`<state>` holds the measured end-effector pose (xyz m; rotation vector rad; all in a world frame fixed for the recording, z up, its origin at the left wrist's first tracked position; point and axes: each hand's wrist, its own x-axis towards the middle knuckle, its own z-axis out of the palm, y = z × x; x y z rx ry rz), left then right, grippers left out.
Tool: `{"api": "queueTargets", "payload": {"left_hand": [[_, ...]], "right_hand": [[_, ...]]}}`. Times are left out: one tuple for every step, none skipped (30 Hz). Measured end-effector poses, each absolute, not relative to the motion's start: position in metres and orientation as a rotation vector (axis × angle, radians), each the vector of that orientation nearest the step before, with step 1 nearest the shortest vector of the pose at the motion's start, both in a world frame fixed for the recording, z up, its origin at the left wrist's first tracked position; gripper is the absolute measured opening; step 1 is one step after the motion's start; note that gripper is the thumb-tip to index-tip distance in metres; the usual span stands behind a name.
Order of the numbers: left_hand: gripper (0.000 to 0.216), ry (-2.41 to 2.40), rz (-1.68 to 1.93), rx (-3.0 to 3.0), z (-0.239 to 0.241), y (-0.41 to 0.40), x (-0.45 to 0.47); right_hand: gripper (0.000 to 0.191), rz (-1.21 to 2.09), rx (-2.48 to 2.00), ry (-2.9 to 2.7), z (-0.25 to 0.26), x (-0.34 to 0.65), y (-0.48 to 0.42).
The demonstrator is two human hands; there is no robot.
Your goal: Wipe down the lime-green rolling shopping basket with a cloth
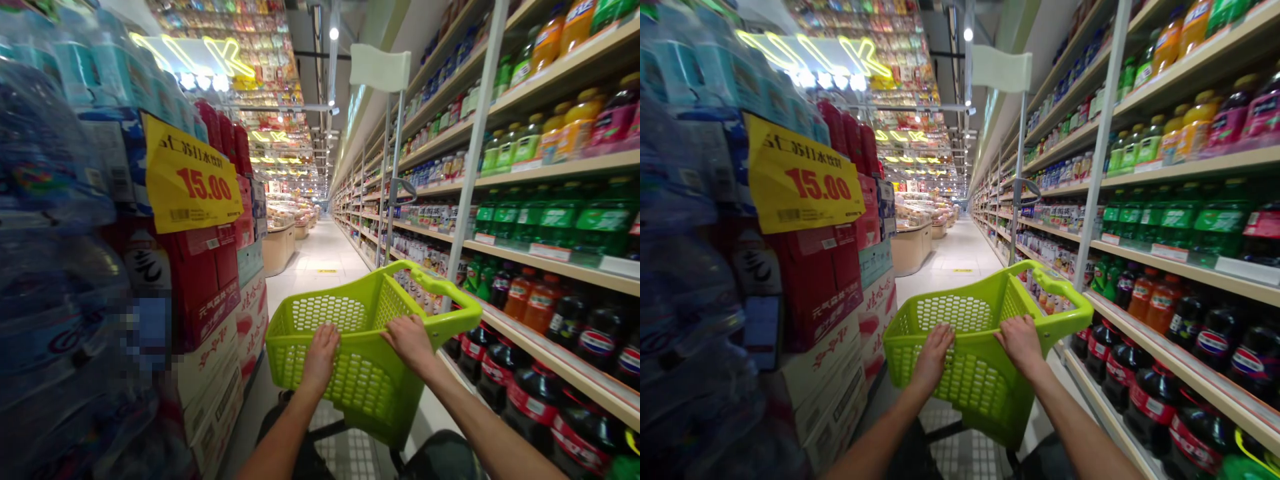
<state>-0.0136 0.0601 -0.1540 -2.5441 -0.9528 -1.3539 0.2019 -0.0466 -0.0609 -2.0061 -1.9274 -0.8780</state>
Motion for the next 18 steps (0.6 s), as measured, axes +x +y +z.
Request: {"api": "queueTargets", "payload": {"left_hand": [[0.05,-0.995,-1.351,-2.532,-0.153,0.064,-0.022],[0.05,-1.072,-1.358,-2.497,-0.152,0.069,-0.033],[0.049,-1.174,-1.376,-2.441,-0.152,0.073,-0.045],[0.048,-1.271,-1.396,-2.38,-0.151,0.076,-0.055],[0.047,-1.327,-1.408,-2.345,-0.151,0.077,-0.06],[0.047,-1.339,-1.411,-2.34,-0.15,0.076,-0.06],[0.046,-1.307,-1.403,-2.368,-0.149,0.072,-0.054],[0.045,-1.23,-1.386,-2.427,-0.147,0.067,-0.043],[0.044,-1.153,-1.364,-2.483,-0.146,0.06,-0.028],[0.045,-1.084,-1.34,-2.532,-0.144,0.054,-0.012],[0.046,-1.017,-1.321,-2.571,-0.142,0.048,0.002],[0.046,-0.965,-1.301,-2.604,-0.14,0.045,0.012],[0.046,-0.942,-1.288,-2.625,-0.138,0.044,0.014],[0.045,-0.954,-1.286,-2.63,-0.137,0.046,0.01],[0.045,-0.995,-1.292,-2.622,-0.137,0.05,-0.001],[0.046,-1.079,-1.312,-2.593,-0.137,0.056,-0.017],[0.046,-1.158,-1.334,-2.55,-0.138,0.063,-0.036],[0.047,-1.219,-1.349,-2.512,-0.139,0.07,-0.054]], "right_hand": [[0.021,-0.878,-1.994,-1.922,-0.062,0.201,-0.046],[0.021,-0.879,-1.98,-1.918,-0.063,0.2,-0.046],[0.02,-0.879,-1.968,-1.915,-0.063,0.199,-0.047],[0.02,-0.878,-1.956,-1.914,-0.064,0.199,-0.047],[0.02,-0.879,-1.948,-1.911,-0.065,0.198,-0.047],[0.02,-0.884,-1.943,-1.905,-0.066,0.198,-0.048],[0.02,-0.893,-1.941,-1.898,-0.067,0.198,-0.048],[0.021,-0.907,-1.942,-1.891,-0.067,0.197,-0.048],[0.021,-0.922,-1.943,-1.885,-0.068,0.198,-0.048],[0.022,-0.938,-1.942,-1.884,-0.068,0.198,-0.048],[0.022,-0.95,-1.94,-1.886,-0.068,0.199,-0.048],[0.022,-0.958,-1.935,-1.893,-0.068,0.2,-0.048],[0.022,-0.961,-1.929,-1.903,-0.067,0.202,-0.049],[0.022,-0.961,-1.922,-1.912,-0.067,0.204,-0.049],[0.022,-0.96,-1.916,-1.919,-0.066,0.205,-0.05],[0.023,-0.959,-1.909,-1.923,-0.066,0.207,-0.051],[0.023,-0.956,-1.904,-1.926,-0.066,0.208,-0.052],[0.023,-0.953,-1.899,-1.926,-0.066,0.209,-0.053]]}}
